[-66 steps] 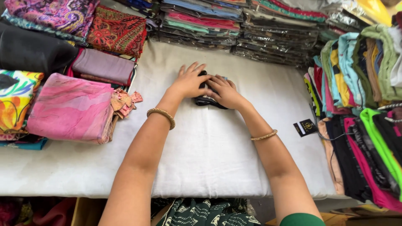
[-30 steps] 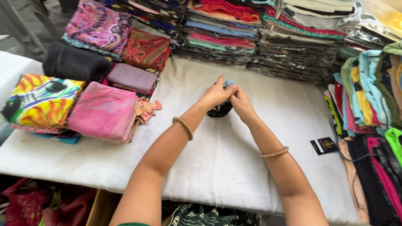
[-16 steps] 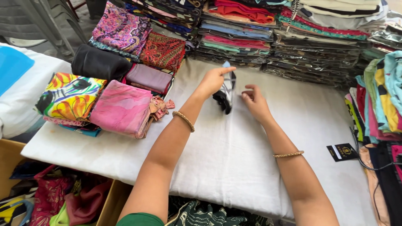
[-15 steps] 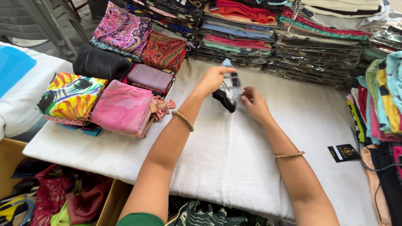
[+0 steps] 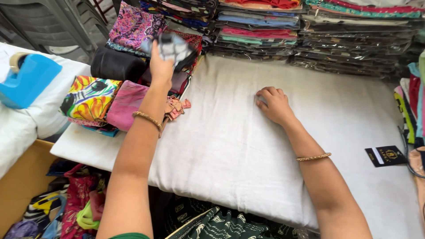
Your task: The person unfolds and folds several patterned scarves on a white table. They handle a black and white geometric scarf, a brown floral scarf, and a red floral scarf, unfolding each one fully before folding it into a smaller square and placing it on a stack.
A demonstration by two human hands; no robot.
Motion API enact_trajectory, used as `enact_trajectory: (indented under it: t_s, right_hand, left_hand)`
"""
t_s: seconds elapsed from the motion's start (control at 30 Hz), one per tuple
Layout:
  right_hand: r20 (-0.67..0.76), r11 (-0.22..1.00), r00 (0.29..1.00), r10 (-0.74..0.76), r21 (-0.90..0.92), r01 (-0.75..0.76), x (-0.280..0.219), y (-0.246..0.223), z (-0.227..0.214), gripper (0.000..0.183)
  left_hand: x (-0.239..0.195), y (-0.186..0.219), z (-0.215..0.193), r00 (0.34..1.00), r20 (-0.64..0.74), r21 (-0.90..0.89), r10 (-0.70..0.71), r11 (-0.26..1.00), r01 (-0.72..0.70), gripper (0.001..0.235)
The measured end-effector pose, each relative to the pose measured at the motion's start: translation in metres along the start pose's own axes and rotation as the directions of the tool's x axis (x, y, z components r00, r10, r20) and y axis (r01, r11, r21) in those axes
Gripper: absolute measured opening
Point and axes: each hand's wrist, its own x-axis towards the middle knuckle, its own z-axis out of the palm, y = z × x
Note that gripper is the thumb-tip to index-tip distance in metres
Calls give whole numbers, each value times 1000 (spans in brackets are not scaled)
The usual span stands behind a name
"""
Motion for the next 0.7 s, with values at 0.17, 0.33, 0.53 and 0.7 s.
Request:
enact_trajectory:
  t_s: [0.17, 0.33, 0.53, 0.7]
  right_hand:
    - [26, 1000, 999, 31, -1, -31, -1, -7, -6, 31]
    - [34, 999, 999, 32, -16, -32, -3, -10, -8, 32]
    - [40, 999, 998, 46, -17, -45, -3, -11, -9, 32]
    - [43, 999, 998, 39, -32, -38, -3, -11, -8, 31]
  left_hand:
    - [-3, -51, -34, 985, -73, 57, -153, 986, 157, 94]
    - [-12, -36, -34, 977, -104, 184, -186, 962, 203, 96]
    - [-28, -6, -25, 971, -107, 238, -215, 942, 235, 104]
    - [-46, 19, -15, 884, -191, 154, -427, 876, 456, 117]
